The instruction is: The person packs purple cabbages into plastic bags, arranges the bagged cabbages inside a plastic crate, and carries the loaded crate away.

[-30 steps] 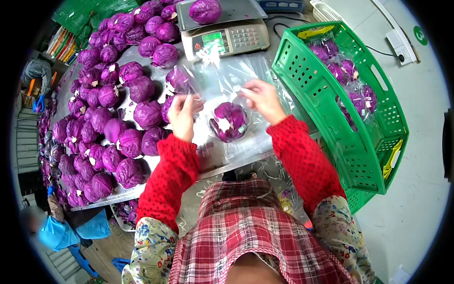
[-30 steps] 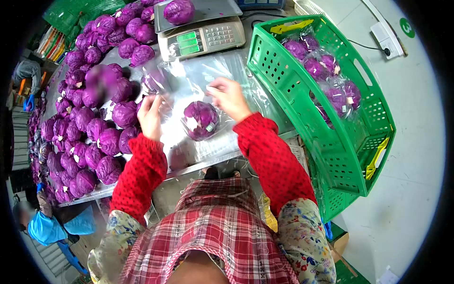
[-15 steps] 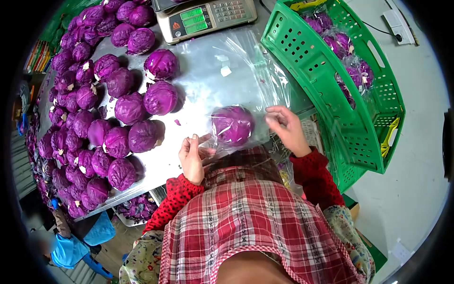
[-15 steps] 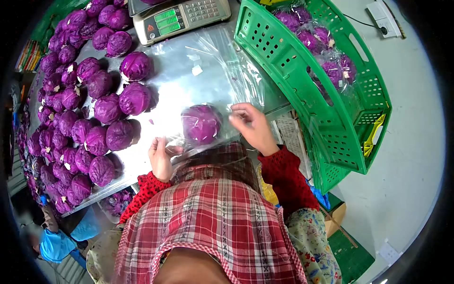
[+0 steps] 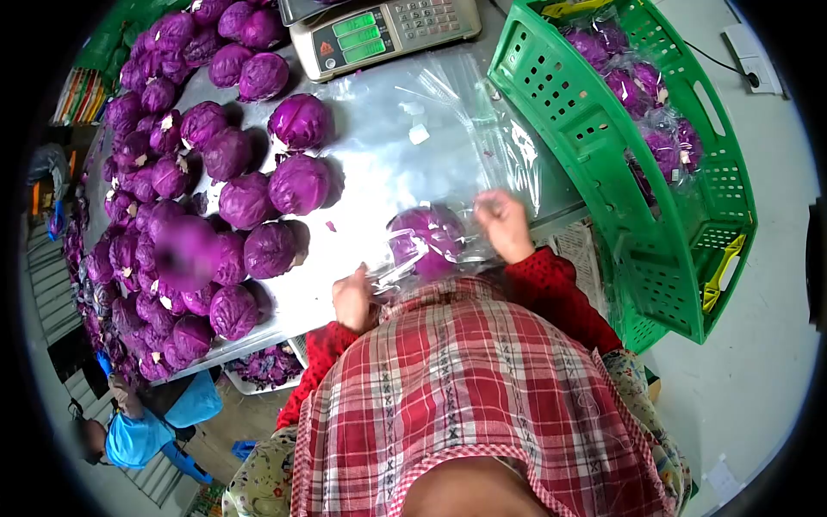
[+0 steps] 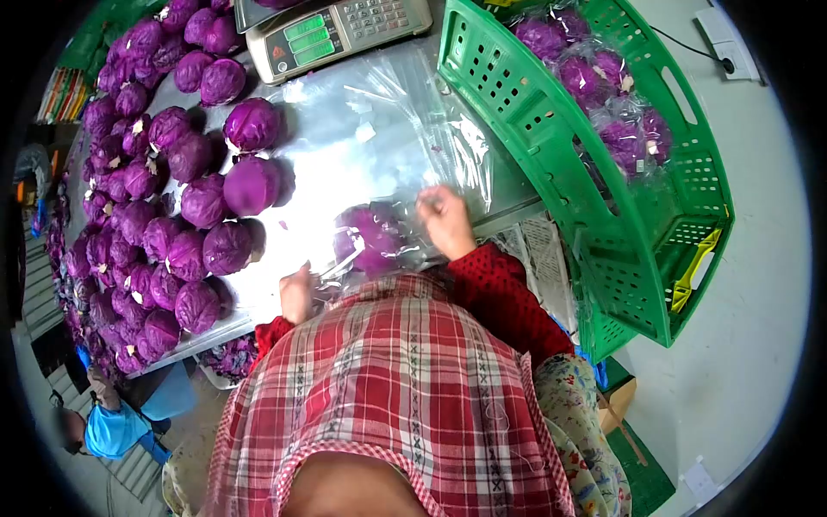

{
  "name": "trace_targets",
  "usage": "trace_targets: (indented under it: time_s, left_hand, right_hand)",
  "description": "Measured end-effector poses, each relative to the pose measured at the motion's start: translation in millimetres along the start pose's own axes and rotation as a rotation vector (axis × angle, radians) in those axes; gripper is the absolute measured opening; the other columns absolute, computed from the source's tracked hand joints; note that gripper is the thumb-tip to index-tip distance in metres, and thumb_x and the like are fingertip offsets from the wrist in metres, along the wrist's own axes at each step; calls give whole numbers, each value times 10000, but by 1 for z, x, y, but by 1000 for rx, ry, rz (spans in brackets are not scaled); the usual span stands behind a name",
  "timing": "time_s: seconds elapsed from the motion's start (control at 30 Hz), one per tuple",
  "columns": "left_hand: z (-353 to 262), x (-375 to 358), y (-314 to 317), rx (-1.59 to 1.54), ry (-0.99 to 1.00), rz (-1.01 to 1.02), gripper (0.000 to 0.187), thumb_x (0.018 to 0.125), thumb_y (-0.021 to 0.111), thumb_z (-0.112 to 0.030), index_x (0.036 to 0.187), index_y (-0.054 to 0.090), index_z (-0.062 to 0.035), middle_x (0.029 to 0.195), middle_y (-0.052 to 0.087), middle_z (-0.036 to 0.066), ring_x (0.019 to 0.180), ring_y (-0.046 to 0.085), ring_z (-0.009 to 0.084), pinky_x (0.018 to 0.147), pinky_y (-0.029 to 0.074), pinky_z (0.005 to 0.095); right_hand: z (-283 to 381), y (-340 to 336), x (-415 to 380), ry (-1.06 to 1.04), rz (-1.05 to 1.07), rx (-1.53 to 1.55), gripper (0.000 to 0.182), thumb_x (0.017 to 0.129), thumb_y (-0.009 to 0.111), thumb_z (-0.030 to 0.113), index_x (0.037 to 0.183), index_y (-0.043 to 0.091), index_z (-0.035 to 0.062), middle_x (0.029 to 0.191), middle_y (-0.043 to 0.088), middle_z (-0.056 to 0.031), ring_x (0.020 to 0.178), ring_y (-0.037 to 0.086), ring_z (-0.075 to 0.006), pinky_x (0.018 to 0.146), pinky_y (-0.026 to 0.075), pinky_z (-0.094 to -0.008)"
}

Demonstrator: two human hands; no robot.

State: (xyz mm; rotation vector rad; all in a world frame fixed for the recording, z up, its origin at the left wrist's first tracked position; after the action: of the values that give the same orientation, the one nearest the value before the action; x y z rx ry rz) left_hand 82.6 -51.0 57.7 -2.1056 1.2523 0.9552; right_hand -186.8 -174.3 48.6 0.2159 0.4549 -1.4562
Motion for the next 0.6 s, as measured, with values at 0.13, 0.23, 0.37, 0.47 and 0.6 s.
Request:
trace_targets:
  time_s: [0.13, 0.23, 0.37, 0.47, 0.6]
  left_hand:
    - [-31, -8, 18, 829, 195, 53, 113, 869, 632, -84, 889, 633, 26, 859, 652, 181, 654, 608, 250, 685, 534, 396]
    - [-59, -9, 27, 1211, 1560, -108, 603, 726, 671, -26, 1308, 520, -68, 1403, 451, 245, 1203, 517, 403, 941, 473, 431]
    - [-38, 30, 28, 1144, 1505, 260, 641, 790, 703, -72, 1373, 457, 29, 1398, 453, 272, 1201, 544, 399, 984, 472, 454]
    - [-76, 12, 42, 1057, 1042, 691, 649, 774, 753, -139, 1338, 484, 36, 1273, 574, 206, 1088, 613, 307, 920, 510, 411]
    - [-118, -19, 70, 122, 306, 722, 509, 733, 752, -112, 1190, 597, 49, 1028, 704, 128, 893, 670, 215, 819, 540, 304]
  right_hand:
    - [-16, 7, -9, -9, 118, -197, 281, 841, 688, 59, 1113, 615, 63, 885, 667, -114, 642, 604, -180, 575, 491, -337]
    - [23, 8, -15, -628, 25, -732, 384, 802, 722, 124, 1162, 595, 73, 1059, 625, -130, 916, 620, -291, 801, 502, -391]
    - [-7, 29, -3, -567, 496, -379, 710, 794, 751, 208, 1435, 452, 145, 1319, 536, -166, 1208, 526, -325, 1052, 438, -393]
    - [-28, 41, 24, -416, 559, 108, 510, 887, 619, 117, 1371, 485, 25, 1252, 576, -190, 1102, 585, -282, 1018, 453, -352]
    - [91, -40, -18, -213, 426, -51, 515, 958, 588, 299, 1363, 492, -3, 1358, 518, -211, 1196, 554, -316, 1053, 422, -448]
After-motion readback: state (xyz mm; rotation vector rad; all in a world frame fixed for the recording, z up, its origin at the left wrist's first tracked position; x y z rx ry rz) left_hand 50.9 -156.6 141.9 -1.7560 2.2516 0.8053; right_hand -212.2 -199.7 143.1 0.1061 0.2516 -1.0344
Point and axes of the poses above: each hand's wrist, its own x-axis towards the middle knuckle, its own y-axis out of the palm, z = x × y, the point moved 1 cm from there along x, towards the middle knuckle
